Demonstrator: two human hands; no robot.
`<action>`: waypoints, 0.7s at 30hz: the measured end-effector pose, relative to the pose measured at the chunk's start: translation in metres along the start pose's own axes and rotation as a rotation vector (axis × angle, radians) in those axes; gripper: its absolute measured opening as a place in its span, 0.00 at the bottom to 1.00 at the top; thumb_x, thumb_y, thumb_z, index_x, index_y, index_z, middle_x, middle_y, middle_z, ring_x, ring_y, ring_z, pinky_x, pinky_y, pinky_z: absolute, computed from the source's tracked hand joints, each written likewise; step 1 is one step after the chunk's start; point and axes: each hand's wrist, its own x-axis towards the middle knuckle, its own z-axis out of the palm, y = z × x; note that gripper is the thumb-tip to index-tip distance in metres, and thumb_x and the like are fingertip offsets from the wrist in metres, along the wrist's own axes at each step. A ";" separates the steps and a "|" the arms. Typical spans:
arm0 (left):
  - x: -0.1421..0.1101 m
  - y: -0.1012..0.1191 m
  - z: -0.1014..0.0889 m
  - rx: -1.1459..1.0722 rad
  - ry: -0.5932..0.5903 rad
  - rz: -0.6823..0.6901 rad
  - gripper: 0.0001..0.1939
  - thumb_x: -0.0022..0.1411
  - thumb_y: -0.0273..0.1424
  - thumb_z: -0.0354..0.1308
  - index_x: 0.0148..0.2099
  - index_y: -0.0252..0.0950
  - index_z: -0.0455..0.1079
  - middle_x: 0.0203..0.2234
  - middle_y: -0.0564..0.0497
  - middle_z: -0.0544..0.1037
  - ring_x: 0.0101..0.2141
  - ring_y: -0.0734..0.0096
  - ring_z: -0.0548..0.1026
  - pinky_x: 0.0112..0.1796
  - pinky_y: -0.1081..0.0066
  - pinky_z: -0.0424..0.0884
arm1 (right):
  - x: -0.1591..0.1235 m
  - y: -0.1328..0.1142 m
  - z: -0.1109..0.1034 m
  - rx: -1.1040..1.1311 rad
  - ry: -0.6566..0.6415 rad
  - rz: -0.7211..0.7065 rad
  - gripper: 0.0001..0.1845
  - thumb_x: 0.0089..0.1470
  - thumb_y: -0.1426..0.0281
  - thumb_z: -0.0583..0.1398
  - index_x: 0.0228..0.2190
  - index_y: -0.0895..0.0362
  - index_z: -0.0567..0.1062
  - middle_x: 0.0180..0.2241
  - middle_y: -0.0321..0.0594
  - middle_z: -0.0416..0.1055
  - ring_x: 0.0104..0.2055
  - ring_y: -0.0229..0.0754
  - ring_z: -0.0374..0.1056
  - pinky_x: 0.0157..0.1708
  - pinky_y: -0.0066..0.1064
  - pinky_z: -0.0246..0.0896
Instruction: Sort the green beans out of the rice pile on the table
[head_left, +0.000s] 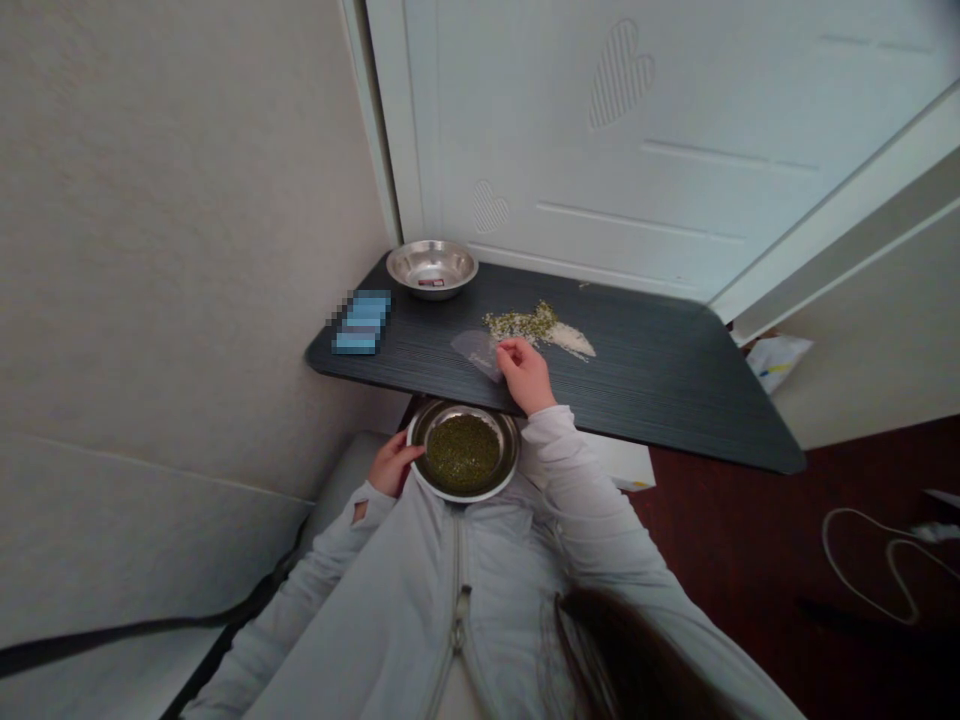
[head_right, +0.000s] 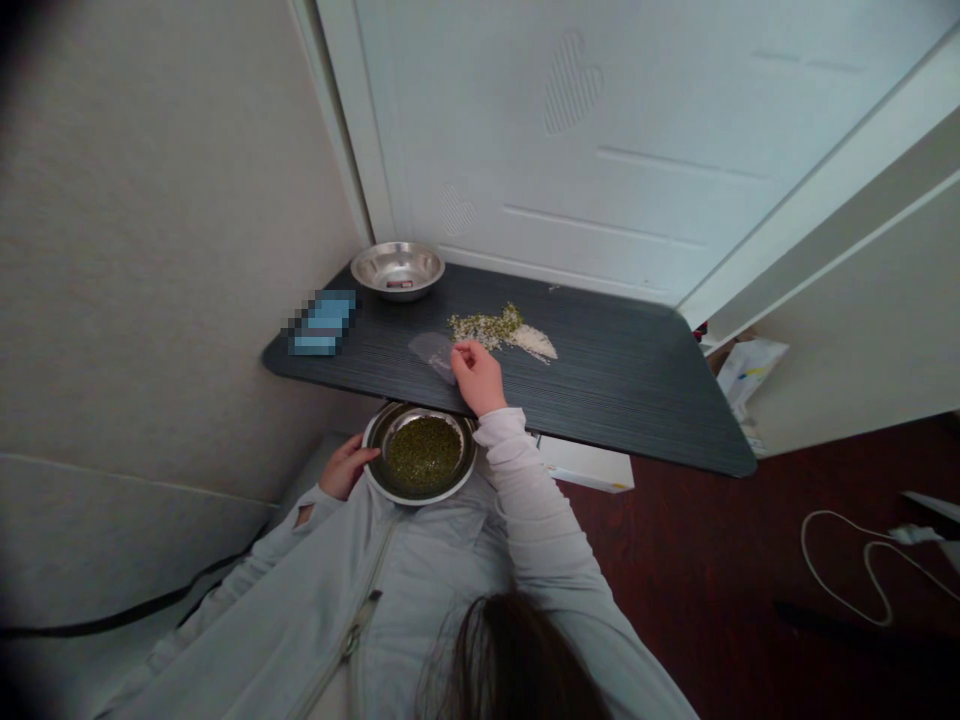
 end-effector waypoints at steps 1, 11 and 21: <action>0.000 0.000 0.000 -0.009 -0.006 0.001 0.23 0.31 0.29 0.62 0.36 0.32 0.68 0.28 0.49 0.75 0.35 0.61 0.69 0.37 0.66 0.62 | 0.001 0.001 0.000 -0.004 0.055 0.013 0.12 0.44 0.64 0.49 0.29 0.57 0.65 0.21 0.34 0.62 0.23 0.32 0.57 0.26 0.24 0.54; -0.004 0.003 0.003 -0.058 -0.018 0.001 0.22 0.33 0.27 0.61 0.36 0.32 0.68 0.29 0.50 0.75 0.34 0.63 0.70 0.38 0.66 0.61 | 0.006 0.011 -0.004 0.042 0.282 0.110 0.18 0.46 0.62 0.45 0.36 0.59 0.63 0.29 0.40 0.65 0.30 0.35 0.60 0.30 0.27 0.56; -0.003 0.004 0.004 -0.099 -0.019 -0.027 0.23 0.31 0.27 0.62 0.37 0.32 0.67 0.27 0.50 0.75 0.35 0.62 0.70 0.39 0.65 0.60 | 0.037 0.023 -0.017 0.078 0.306 0.021 0.16 0.43 0.62 0.49 0.31 0.59 0.66 0.23 0.36 0.64 0.25 0.34 0.59 0.28 0.28 0.55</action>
